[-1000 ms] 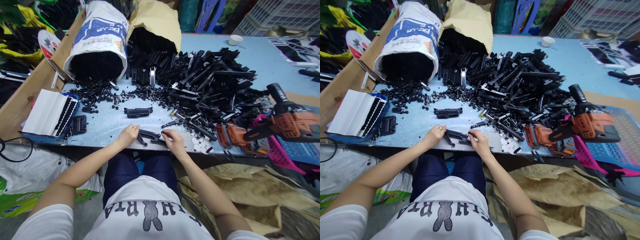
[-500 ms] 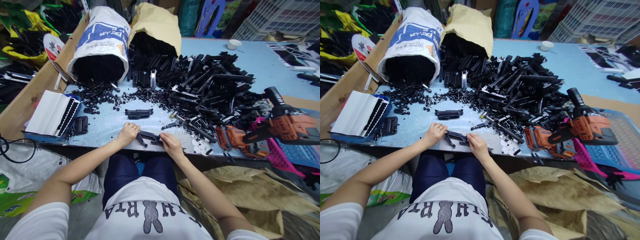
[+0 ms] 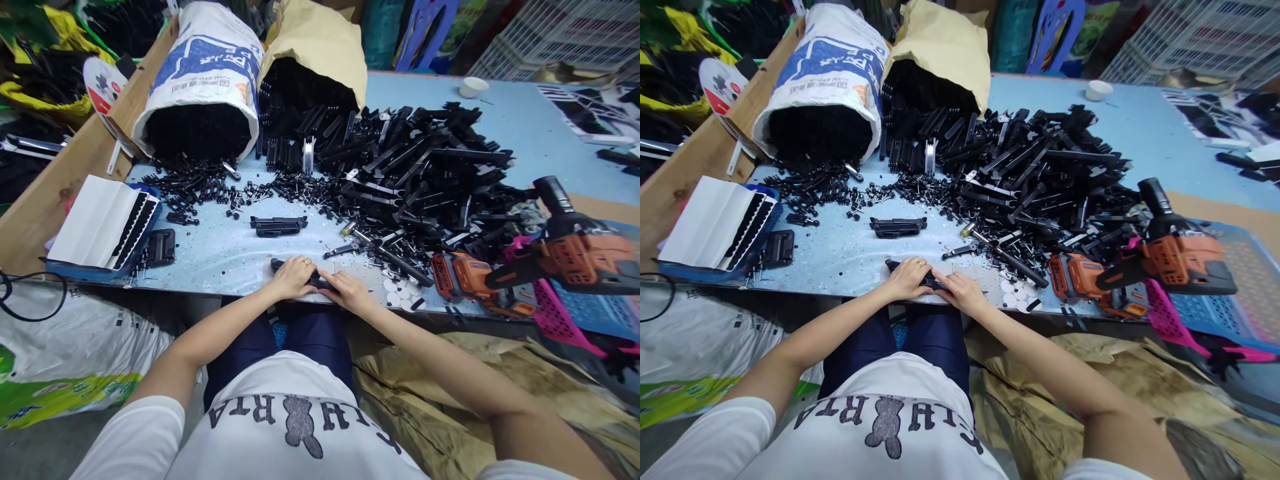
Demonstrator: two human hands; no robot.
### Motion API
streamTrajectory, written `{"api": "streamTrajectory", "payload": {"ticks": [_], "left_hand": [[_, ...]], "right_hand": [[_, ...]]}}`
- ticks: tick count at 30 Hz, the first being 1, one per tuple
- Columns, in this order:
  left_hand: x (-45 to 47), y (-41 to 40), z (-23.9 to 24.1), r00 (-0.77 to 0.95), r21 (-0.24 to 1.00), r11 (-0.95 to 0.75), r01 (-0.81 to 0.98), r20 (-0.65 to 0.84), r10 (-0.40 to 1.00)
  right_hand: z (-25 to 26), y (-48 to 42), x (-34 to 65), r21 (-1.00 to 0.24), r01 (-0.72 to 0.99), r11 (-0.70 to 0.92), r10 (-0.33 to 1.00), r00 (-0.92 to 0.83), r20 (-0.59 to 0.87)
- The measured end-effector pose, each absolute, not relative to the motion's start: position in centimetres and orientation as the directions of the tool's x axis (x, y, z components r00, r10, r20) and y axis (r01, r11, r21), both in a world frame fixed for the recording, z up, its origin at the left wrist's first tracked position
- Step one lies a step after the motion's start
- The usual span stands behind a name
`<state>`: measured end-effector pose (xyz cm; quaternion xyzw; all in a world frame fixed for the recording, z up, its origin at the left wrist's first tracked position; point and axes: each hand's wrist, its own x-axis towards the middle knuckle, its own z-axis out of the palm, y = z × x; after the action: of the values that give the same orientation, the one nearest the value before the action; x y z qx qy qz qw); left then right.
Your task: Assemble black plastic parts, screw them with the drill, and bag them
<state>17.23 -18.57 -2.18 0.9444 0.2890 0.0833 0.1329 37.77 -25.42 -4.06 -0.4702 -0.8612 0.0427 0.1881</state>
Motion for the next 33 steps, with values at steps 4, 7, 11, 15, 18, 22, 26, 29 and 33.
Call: {"api": "streamTrajectory", "payload": {"ticks": [4, 7, 11, 15, 18, 22, 26, 29, 33], "left_hand": [[17.4, -19.0, -2.1, 0.789, 0.324, -0.760, 0.563, 0.064, 0.611], [17.7, -19.2, -2.0, 0.747, 0.342, -0.719, 0.605, 0.070, 0.661], [17.6, -19.1, -2.0, 0.766, 0.329, -0.742, 0.584, 0.079, 0.638], [17.5, -19.2, -2.1, 0.787, 0.316, -0.760, 0.568, 0.062, 0.614], [17.7, -19.4, -2.2, 0.723, 0.328, -0.694, 0.641, 0.046, 0.690], [17.9, -19.3, -2.2, 0.711, 0.356, -0.681, 0.639, 0.064, 0.701], [17.1, -20.3, -2.1, 0.696, 0.384, -0.695, 0.608, 0.162, 0.699], [15.9, -22.6, -2.4, 0.590, 0.370, -0.644, 0.670, 0.262, 0.764], [14.9, -25.3, -2.9, 0.263, 0.351, -0.274, 0.895, 0.080, 0.961]], "right_hand": [[-3.7, -23.7, 39.2, -0.213, 0.713, 0.668, 0.744, -0.633, 0.214], [-3.9, -23.2, 39.7, -0.200, 0.721, 0.664, 0.748, -0.634, 0.199], [-3.9, -22.7, 40.2, -0.244, 0.673, 0.698, 0.716, -0.659, 0.230], [-3.9, -21.7, 40.5, -0.259, 0.620, 0.741, 0.669, -0.717, 0.196], [-4.4, -22.0, 40.0, -0.302, 0.657, 0.691, 0.721, -0.654, 0.228], [-4.6, -22.8, 39.7, -0.313, 0.690, 0.652, 0.758, -0.594, 0.270], [-2.5, -22.7, 39.4, -0.285, 0.676, 0.679, 0.733, -0.639, 0.232], [-0.8, -22.4, 36.4, -0.322, 0.677, 0.662, 0.745, -0.551, 0.376], [-0.7, -21.8, 30.2, -0.378, 0.573, 0.727, 0.687, -0.612, 0.392]]}}
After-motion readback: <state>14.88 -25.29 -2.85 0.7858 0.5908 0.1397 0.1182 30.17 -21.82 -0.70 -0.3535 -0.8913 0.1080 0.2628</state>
